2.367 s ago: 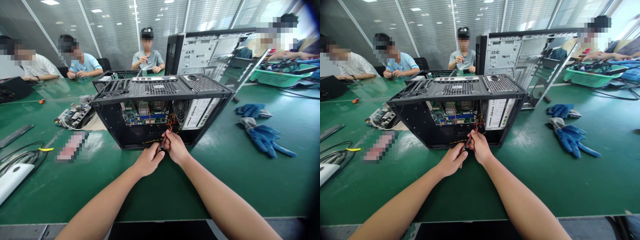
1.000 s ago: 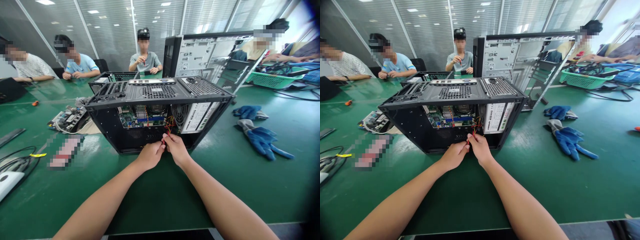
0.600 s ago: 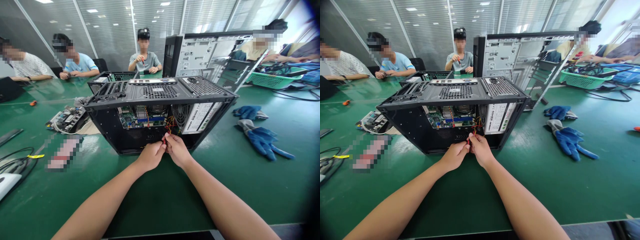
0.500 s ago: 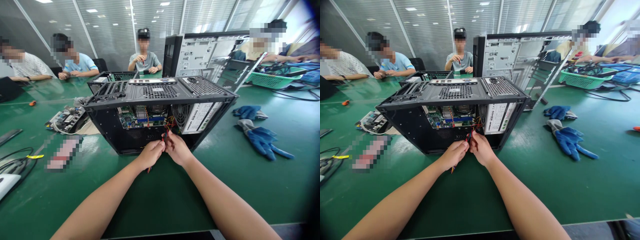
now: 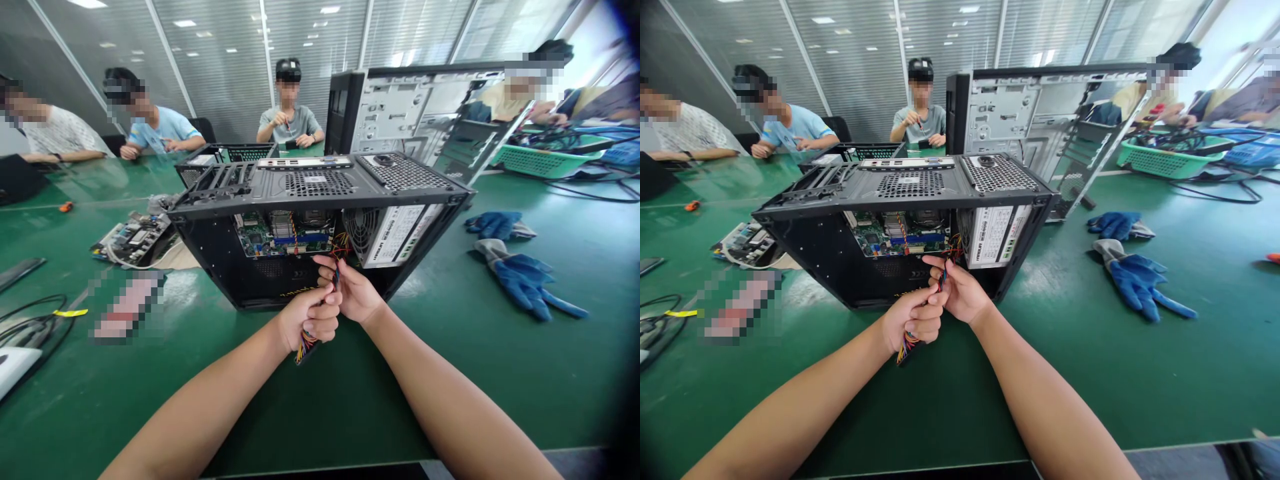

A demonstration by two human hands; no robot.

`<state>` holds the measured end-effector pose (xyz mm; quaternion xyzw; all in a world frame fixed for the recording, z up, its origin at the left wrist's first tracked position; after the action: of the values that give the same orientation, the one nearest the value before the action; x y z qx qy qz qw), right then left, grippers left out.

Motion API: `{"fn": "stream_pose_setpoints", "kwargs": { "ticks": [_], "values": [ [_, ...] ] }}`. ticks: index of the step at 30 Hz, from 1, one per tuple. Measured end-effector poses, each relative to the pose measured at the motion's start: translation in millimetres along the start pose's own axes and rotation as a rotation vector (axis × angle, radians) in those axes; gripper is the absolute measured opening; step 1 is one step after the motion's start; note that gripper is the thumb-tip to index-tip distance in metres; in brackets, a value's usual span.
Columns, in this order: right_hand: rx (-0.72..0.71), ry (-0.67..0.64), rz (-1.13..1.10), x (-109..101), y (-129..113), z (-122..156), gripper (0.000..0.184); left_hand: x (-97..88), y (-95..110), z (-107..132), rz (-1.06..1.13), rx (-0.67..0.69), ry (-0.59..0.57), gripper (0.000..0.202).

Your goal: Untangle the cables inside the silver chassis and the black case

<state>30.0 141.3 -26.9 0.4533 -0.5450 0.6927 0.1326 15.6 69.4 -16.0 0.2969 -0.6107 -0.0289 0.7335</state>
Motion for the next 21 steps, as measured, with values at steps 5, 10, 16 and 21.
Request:
{"fn": "stream_pose_setpoints", "kwargs": {
  "ticks": [5,10,16,21],
  "values": [
    [-0.027,0.058,0.070,-3.7,0.7,-1.1,0.030,-2.8,2.4,2.0,-0.044,0.008,0.028,0.029],
    [-0.046,0.118,0.176,-3.6,-3.0,0.8,0.036,-14.2,8.8,5.7,-0.228,0.030,0.158,0.030],
    [-0.039,0.221,0.273,-11.7,-5.6,4.3,0.038,-31.5,23.9,12.2,-0.537,0.132,0.366,0.032],
    [-0.014,0.205,0.293,-9.0,-5.8,6.5,0.039,-30.1,18.7,11.2,-0.413,0.088,0.299,0.029]
  ]
}}
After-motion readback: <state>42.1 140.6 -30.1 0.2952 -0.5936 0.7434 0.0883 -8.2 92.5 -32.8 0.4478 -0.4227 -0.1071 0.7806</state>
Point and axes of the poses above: each hand's wrist, its own z-axis away from the middle knuckle, its own x-axis out of the palm, y = z × x, the point moved 10 cm from there along -z, towards the middle knuckle, and after that the axes turned 3 degrees about -y, right-handed, at the moved point
